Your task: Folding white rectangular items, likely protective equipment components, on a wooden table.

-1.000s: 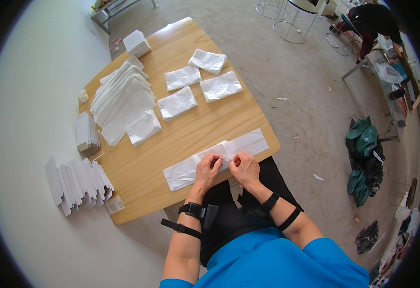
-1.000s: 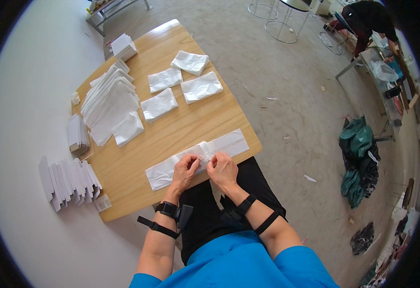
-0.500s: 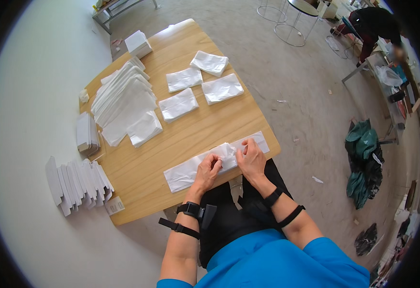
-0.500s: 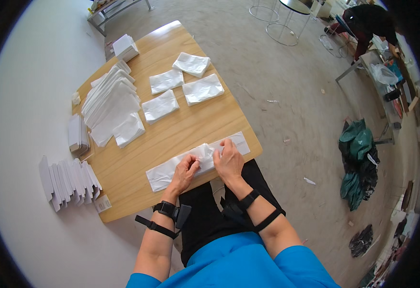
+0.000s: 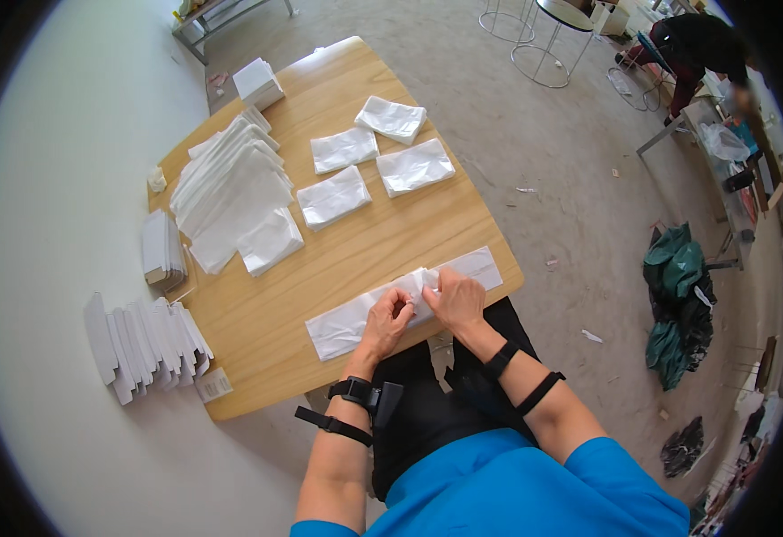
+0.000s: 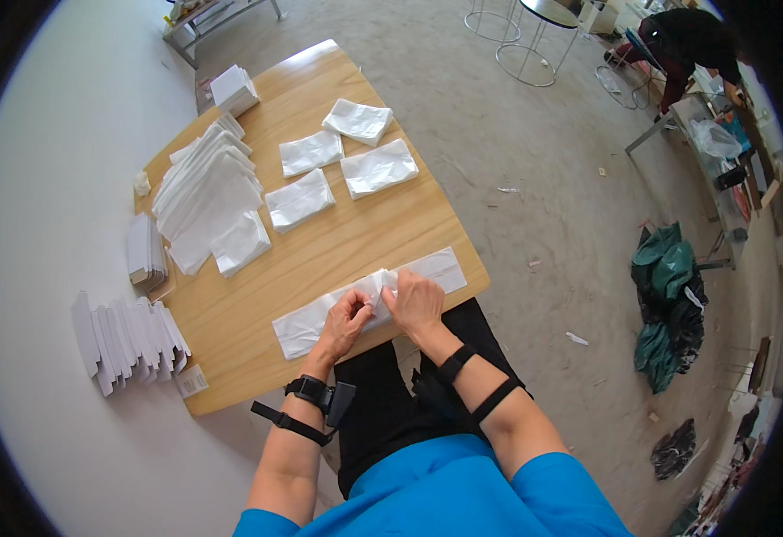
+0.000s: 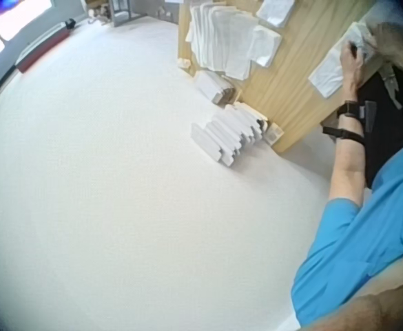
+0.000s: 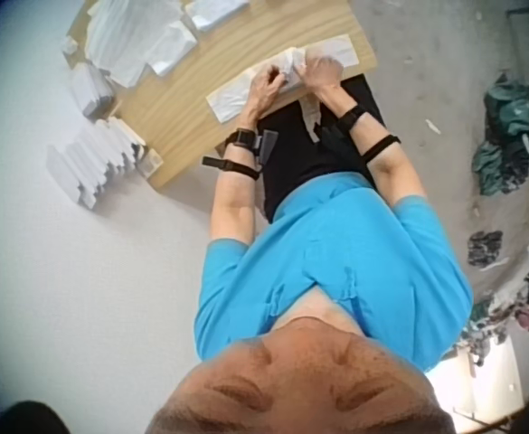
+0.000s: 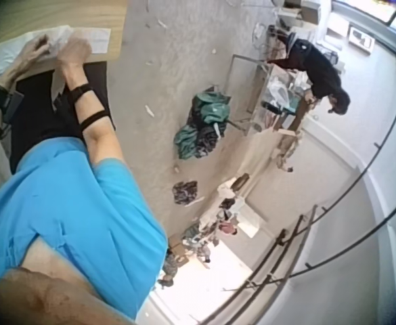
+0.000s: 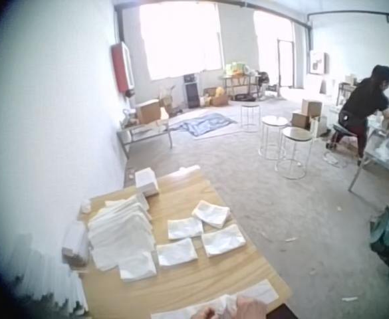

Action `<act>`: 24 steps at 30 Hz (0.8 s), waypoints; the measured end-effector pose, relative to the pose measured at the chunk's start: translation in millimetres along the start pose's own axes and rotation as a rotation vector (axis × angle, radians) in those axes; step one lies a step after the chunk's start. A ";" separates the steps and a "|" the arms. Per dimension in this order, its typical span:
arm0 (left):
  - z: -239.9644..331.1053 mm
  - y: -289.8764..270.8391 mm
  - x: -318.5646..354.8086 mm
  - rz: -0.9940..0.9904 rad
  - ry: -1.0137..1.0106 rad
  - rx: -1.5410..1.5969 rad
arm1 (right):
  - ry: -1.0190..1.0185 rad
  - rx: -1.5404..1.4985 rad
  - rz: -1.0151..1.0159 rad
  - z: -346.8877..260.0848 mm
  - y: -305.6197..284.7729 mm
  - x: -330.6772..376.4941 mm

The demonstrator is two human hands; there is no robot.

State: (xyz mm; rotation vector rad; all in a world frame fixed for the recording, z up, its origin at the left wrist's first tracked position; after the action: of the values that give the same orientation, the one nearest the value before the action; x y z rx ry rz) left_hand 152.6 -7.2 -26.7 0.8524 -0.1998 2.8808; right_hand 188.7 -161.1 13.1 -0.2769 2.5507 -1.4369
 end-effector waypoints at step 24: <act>-38.8 -98.5 85.5 0.268 0.081 1.099 | 0.315 -0.725 0.032 14.1 31.8 7.5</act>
State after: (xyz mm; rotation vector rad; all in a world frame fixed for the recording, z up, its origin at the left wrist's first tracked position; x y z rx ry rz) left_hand 76.8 103.4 -3.3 0.8288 1.4871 3.1334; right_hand 183.2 -158.4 -22.0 -0.1107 3.2301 -0.5142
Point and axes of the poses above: each hand's wrist, its own x-axis away from the middle knuckle, its own y-axis out of the palm, z = x × y, the point moved 6 cm from there along -x, towards the middle knuckle, and after that the axes turned 14 degrees about -y, right-handed, at the moved point
